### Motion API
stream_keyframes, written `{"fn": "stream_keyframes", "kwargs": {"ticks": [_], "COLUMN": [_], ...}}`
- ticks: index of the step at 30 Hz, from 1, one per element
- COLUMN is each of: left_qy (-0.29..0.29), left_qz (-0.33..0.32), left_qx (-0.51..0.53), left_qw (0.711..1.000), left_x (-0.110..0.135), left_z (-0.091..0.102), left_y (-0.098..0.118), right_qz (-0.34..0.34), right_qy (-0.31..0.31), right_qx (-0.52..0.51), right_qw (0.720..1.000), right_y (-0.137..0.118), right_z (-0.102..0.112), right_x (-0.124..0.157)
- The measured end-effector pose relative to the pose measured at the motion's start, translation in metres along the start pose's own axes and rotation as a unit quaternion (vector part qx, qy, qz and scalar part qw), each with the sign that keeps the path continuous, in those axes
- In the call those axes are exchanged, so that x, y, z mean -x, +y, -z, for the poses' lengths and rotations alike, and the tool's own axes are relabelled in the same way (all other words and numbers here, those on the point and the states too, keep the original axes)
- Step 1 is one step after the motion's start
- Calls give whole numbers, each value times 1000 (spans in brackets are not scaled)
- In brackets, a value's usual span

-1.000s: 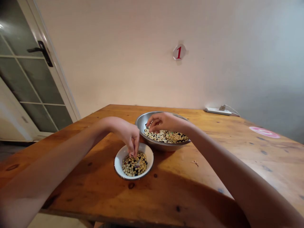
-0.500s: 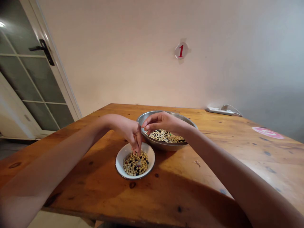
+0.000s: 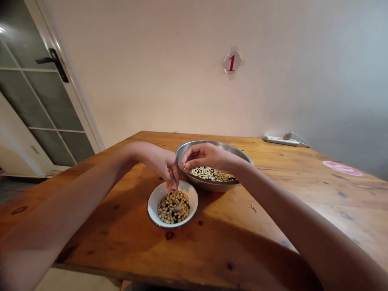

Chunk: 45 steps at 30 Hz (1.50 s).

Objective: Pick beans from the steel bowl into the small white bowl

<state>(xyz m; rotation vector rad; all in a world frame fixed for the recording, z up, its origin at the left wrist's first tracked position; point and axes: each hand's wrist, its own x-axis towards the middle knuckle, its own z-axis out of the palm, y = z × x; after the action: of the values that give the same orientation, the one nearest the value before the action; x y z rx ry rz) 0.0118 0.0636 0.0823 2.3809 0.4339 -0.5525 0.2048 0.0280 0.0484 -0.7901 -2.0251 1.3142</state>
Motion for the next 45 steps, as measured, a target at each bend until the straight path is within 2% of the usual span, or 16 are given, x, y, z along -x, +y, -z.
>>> {"fn": "stream_keyframes", "kwargs": {"ticks": [7, 15, 22, 29, 35, 45], "left_qy": [1, 10, 19, 16, 11, 19], "left_qz": [6, 4, 21, 22, 5, 29], "left_qx": [-21, -24, -33, -28, -18, -24], "left_qw": [1000, 1000, 999, 999, 1000, 999], "left_x": [-1, -1, -1, -1, -2, -3], "left_z": [0, 0, -1, -1, 0, -1], "left_y": [1, 2, 4, 4, 0, 3], "right_qz": [-18, -2, -5, -7, -10, 4], "right_qy": [10, -1, 10, -8, -26, -35], "right_qx": [23, 60, 37, 66, 87, 97], "right_qw": [1000, 998, 999, 998, 996, 995], "right_y": [-4, -4, -4, 0, -6, 0], "right_z": [-2, -2, -3, -1, -5, -3], "right_x": [1, 0, 0, -2, -1, -1]}}
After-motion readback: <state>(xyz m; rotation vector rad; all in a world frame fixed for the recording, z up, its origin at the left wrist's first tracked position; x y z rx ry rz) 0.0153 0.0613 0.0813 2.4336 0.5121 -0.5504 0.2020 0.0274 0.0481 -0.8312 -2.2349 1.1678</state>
